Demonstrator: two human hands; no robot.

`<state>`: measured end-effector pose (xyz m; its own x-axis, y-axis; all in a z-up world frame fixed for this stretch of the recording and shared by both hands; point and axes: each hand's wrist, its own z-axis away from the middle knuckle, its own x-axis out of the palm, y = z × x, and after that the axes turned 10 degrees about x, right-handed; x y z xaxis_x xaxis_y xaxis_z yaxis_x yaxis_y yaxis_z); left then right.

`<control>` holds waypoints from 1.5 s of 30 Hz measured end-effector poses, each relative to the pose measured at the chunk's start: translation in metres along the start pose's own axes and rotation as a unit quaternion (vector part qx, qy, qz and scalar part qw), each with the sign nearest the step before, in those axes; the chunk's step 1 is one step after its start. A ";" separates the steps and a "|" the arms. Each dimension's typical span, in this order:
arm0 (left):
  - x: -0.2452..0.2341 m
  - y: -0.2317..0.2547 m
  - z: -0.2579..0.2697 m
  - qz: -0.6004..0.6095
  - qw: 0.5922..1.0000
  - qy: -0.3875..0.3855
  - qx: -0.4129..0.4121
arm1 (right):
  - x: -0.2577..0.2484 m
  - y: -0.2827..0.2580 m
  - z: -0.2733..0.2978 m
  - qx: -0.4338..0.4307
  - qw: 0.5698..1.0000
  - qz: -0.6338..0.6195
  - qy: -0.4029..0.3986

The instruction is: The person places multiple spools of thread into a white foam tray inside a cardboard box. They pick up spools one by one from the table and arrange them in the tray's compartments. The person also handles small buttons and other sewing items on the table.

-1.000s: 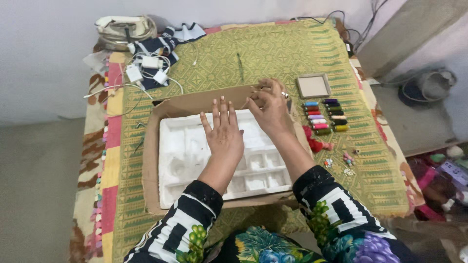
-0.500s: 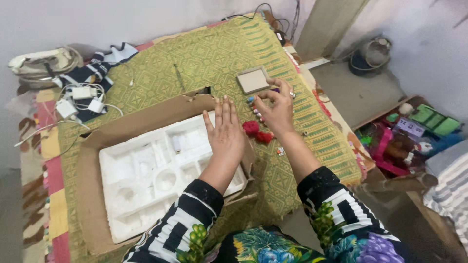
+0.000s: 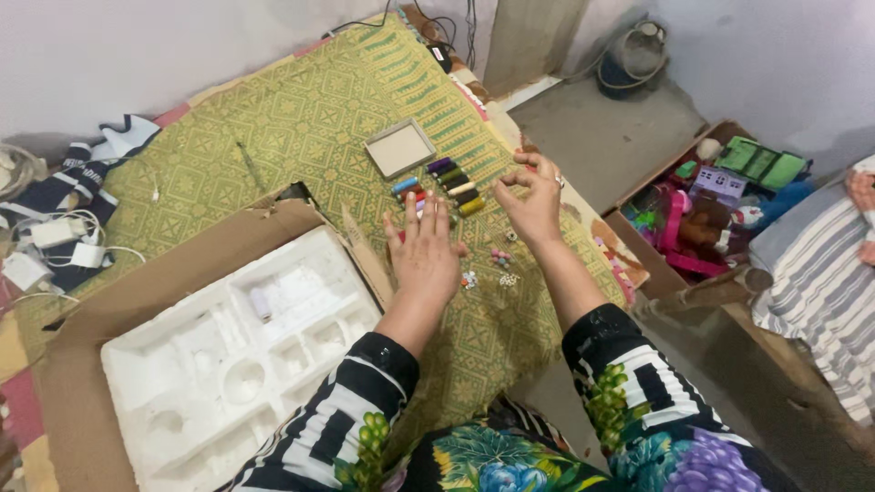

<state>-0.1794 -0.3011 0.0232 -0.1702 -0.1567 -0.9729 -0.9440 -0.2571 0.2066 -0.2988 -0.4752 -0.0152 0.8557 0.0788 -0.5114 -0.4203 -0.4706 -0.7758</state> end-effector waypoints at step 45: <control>0.030 0.002 -0.015 -0.037 0.998 0.041 0.010 | 0.045 0.071 -0.012 0.051 0.974 0.199 -0.093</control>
<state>-0.1823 -0.3208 -0.0039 -0.0778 -0.2152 -0.9735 -0.9587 -0.2519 0.1323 -0.2862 -0.5157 -0.0890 0.5532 0.0699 -0.8301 -0.7440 -0.4070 -0.5300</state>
